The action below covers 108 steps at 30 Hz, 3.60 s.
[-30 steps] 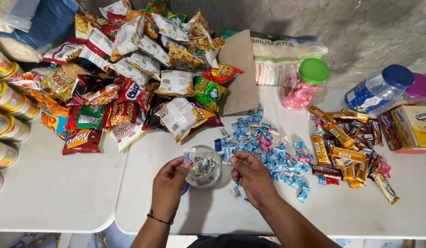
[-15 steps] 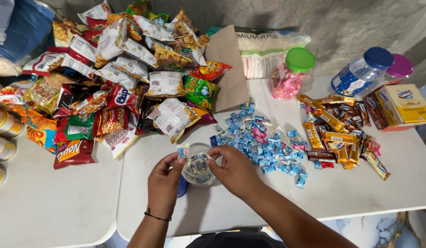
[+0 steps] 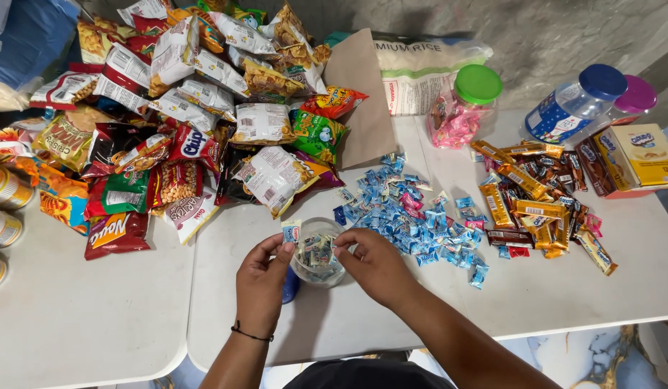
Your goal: The person sorts small blue-wrapped candies from a pile on a table and places them into a clear plastic jar. The person repeatedly picks up candies and drops them into the jar, then secures the jar with a blue lid at the end.
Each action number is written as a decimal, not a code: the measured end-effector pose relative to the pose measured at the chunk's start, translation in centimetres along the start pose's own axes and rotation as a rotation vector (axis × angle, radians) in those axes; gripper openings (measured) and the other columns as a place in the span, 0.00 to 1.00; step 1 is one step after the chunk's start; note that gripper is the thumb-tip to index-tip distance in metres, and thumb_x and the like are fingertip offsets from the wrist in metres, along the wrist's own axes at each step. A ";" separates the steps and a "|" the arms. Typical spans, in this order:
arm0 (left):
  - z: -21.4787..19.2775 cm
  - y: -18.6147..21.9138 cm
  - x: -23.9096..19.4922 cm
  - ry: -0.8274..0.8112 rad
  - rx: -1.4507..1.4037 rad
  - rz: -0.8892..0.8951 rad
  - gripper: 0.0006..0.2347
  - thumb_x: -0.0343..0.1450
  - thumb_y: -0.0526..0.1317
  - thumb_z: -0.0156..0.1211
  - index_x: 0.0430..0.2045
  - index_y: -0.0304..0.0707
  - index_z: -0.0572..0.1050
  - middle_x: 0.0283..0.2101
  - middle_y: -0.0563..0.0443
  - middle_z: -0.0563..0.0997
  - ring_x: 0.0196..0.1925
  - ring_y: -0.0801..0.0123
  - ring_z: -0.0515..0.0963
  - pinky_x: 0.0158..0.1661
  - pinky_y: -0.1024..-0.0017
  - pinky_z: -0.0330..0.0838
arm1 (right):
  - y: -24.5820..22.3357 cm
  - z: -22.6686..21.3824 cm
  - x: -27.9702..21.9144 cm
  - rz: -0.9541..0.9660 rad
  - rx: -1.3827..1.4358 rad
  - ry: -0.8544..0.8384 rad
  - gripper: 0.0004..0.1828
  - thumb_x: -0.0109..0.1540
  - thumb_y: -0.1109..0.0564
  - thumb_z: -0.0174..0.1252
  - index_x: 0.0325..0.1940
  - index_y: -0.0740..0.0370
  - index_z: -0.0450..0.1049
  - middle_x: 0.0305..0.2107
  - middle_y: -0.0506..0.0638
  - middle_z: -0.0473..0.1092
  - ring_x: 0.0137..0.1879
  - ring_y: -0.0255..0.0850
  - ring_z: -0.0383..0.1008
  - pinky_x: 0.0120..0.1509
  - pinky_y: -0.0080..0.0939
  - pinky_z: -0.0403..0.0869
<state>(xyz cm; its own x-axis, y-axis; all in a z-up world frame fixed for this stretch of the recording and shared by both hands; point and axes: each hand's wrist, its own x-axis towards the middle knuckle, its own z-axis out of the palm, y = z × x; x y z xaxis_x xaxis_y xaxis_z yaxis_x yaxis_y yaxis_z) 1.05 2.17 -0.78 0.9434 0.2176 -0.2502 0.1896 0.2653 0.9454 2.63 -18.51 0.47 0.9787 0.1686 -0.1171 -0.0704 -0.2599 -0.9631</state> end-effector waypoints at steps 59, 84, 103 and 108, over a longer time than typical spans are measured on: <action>29.7 -10.0 9.4 -0.557 1.281 0.328 0.11 0.73 0.43 0.53 0.46 0.48 0.79 0.47 0.49 0.81 0.45 0.54 0.82 0.49 0.55 0.72 | 19.5 -25.8 5.3 0.334 -0.518 0.339 0.13 0.62 0.54 0.56 0.48 0.56 0.80 0.46 0.56 0.76 0.52 0.51 0.78 0.56 0.50 0.75; 29.5 -12.2 8.2 -0.383 1.112 0.140 0.10 0.71 0.46 0.59 0.42 0.45 0.76 0.41 0.51 0.84 0.44 0.57 0.82 0.46 0.60 0.73 | 23.1 -25.3 4.4 0.348 -0.203 0.261 0.13 0.65 0.51 0.61 0.46 0.63 0.75 0.33 0.52 0.76 0.38 0.43 0.78 0.43 0.42 0.75; 9.5 2.5 -1.3 -0.078 0.202 0.065 0.10 0.69 0.37 0.67 0.41 0.31 0.80 0.34 0.60 0.79 0.25 0.85 0.66 0.26 0.83 0.62 | 2.0 -12.1 0.5 0.333 1.063 0.024 0.07 0.63 0.54 0.61 0.43 0.53 0.71 0.30 0.41 0.68 0.34 0.35 0.69 0.39 0.40 0.71; 4.0 1.7 -0.5 0.054 0.134 0.015 0.11 0.70 0.37 0.66 0.42 0.30 0.80 0.32 0.57 0.82 0.25 0.85 0.68 0.25 0.82 0.61 | 1.0 -7.1 1.0 0.345 1.010 -0.018 0.07 0.62 0.55 0.60 0.43 0.53 0.71 0.30 0.41 0.68 0.33 0.34 0.68 0.39 0.38 0.70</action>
<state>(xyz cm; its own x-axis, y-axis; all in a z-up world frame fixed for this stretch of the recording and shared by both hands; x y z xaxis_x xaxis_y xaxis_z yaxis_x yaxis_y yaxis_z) 1.97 -1.31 1.77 0.9313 0.2716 -0.2429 0.2132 0.1342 0.9677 4.93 -25.39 1.11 0.8729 0.2524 -0.4176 -0.4784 0.6110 -0.6307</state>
